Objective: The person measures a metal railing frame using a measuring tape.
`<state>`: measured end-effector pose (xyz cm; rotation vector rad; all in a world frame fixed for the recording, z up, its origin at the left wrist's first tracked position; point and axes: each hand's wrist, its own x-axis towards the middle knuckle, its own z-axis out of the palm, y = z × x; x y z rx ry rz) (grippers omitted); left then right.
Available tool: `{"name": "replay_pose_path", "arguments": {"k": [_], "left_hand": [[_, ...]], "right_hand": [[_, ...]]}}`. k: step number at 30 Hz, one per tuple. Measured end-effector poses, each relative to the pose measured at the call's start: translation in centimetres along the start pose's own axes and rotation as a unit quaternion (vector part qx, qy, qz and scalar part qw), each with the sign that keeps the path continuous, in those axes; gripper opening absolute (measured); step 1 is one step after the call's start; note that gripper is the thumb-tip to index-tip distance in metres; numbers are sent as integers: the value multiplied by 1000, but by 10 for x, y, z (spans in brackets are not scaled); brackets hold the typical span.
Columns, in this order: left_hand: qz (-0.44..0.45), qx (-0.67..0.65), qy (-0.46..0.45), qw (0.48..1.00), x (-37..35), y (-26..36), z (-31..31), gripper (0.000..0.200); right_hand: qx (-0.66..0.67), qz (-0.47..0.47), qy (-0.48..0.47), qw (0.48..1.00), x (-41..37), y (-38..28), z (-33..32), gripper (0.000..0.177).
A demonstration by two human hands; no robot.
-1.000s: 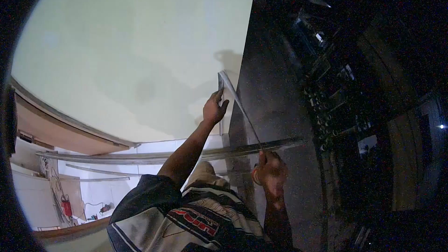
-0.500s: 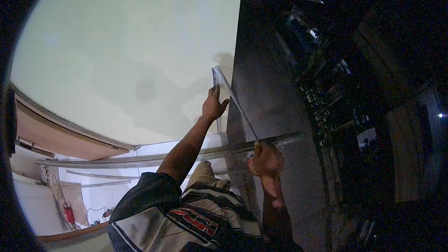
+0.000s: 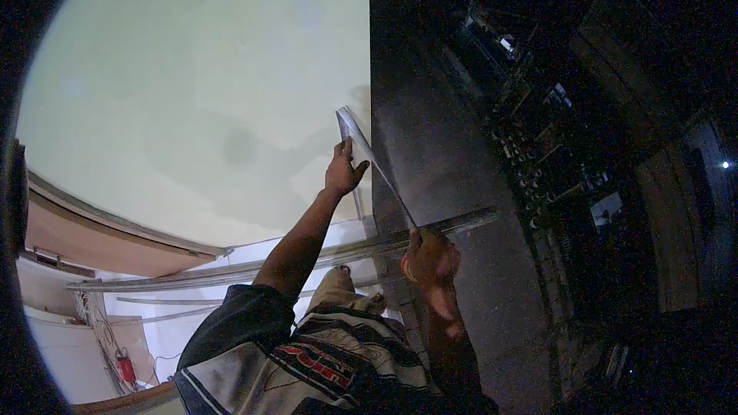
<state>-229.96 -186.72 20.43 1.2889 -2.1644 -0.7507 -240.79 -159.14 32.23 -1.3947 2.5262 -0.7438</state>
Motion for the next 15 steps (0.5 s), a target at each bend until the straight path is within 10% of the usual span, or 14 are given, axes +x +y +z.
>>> {"name": "replay_pose_path", "arguments": {"k": [15], "left_hand": [[-17, 4, -10, 1000, 1, -2, 3, 87]], "right_hand": [[8, 9, 8, 1000, 2, 3, 3, 32]]}}
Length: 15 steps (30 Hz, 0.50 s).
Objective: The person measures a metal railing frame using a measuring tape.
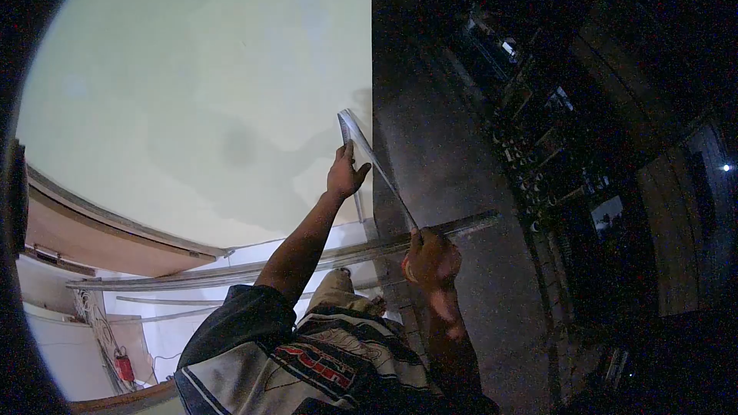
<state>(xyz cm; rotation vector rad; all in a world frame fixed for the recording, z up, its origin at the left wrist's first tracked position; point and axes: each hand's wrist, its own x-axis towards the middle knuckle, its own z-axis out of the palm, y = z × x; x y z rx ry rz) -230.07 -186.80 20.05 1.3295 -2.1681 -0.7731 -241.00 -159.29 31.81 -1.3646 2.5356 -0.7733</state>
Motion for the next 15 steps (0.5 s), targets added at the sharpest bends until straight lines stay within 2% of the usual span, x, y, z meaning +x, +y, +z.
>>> {"name": "replay_pose_path", "arguments": {"k": [4, 6, 9, 13, 15], "left_hand": [[1, -6, 8, 1000, 0, 3, 2, 90], [12, -22, 46, 999, -2, 9, 2, 93], [-18, -50, 18, 998, -5, 20, -3, 100], [-6, -62, 40, 997, -8, 29, -4, 105], [-2, -76, 32, 997, -8, 27, -3, 110]], "right_hand": [[14, -27, 23, 999, 0, -1, 0, 32], [9, -18, 20, 1000, 1, -2, -1, 33], [-9, -21, 3, 1000, 2, -1, -2, 33], [-17, -11, -3, 1000, 2, -7, -8, 33], [-34, -34, 18, 999, 2, -4, -3, 32]]}}
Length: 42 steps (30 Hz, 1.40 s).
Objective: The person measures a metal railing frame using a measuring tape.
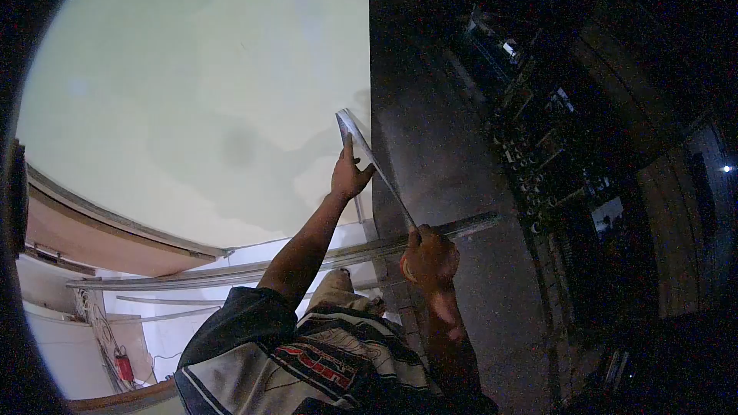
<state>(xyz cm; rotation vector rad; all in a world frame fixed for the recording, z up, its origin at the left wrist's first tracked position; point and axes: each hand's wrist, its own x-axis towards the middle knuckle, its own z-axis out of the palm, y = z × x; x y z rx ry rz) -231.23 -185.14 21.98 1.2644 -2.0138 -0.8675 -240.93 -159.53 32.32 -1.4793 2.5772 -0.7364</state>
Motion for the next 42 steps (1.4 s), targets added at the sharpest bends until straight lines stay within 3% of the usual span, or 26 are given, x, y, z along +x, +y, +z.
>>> {"name": "replay_pose_path", "arguments": {"k": [22, 24, 30, 42], "left_hand": [[31, -9, -6, 999, -4, 5, -7, 116], [16, -5, -3, 1000, -4, 6, -6, 117], [22, 17, -1, 1000, -4, 5, -6, 116], [38, 26, -4, 999, -4, -5, -7, 114]], "right_hand": [[34, 9, 12, 999, 5, -1, 5, 34], [16, 32, -65, 997, 5, -2, 2, 35], [18, 42, -76, 996, 5, -4, 1, 37], [38, 23, -20, 999, 6, 1, 10, 34]]}}
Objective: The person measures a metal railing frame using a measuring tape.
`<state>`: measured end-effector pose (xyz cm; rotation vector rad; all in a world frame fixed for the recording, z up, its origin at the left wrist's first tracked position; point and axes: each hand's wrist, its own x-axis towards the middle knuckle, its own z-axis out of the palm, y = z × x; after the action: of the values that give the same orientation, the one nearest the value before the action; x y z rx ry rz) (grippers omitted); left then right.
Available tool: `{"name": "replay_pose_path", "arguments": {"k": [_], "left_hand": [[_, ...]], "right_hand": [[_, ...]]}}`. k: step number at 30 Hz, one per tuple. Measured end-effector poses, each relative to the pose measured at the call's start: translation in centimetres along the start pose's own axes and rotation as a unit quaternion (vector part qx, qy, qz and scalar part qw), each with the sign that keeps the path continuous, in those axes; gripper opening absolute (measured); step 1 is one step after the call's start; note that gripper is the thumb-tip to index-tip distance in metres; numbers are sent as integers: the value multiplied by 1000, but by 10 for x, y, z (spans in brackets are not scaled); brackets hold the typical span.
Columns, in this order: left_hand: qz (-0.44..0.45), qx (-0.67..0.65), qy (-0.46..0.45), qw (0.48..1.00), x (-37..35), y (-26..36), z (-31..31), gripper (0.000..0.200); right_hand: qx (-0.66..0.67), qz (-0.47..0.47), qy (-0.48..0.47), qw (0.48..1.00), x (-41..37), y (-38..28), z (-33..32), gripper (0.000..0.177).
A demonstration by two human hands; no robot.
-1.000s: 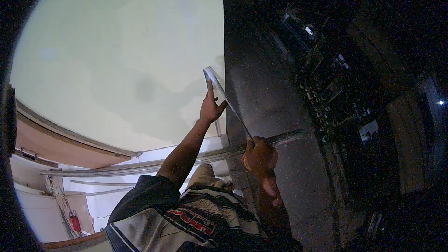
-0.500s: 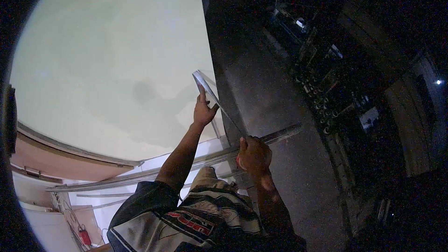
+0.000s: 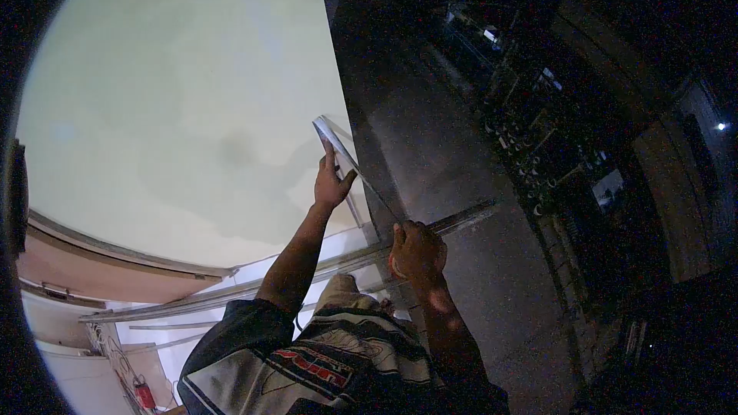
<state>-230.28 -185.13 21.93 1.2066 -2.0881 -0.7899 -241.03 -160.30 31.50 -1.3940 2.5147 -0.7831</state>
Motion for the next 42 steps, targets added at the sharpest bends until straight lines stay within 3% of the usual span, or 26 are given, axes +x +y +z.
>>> {"name": "replay_pose_path", "arguments": {"k": [7, 9, 26, 37, 39, 40, 42], "left_hand": [[-14, 7, -4, 1000, 1, -4, 2, 113], [-22, 3, -9, 1000, -1, -1, 0, 112], [-16, 74, -1, 997, -8, -20, 12, 96], [-25, 71, -13, 997, -10, -13, 7, 101], [-30, 71, -20, 997, -10, -13, 7, 101], [-28, 74, -17, 997, -10, -13, 8, 102], [-26, 76, -17, 997, -9, -14, 9, 102]], "right_hand": [[-27, 25, -84, 996, 2, -7, -13, 37], [-6, 2, -34, 999, 0, -3, -8, 36], [-21, -1, -41, 999, 3, -5, -7, 33], [-17, -4, -51, 999, 3, -4, -3, 36], [-1, -44, 38, 998, 2, 3, 8, 31], [-1, -44, 38, 998, 3, 2, 6, 31], [-23, -2, -44, 999, 3, -2, -1, 34]]}}
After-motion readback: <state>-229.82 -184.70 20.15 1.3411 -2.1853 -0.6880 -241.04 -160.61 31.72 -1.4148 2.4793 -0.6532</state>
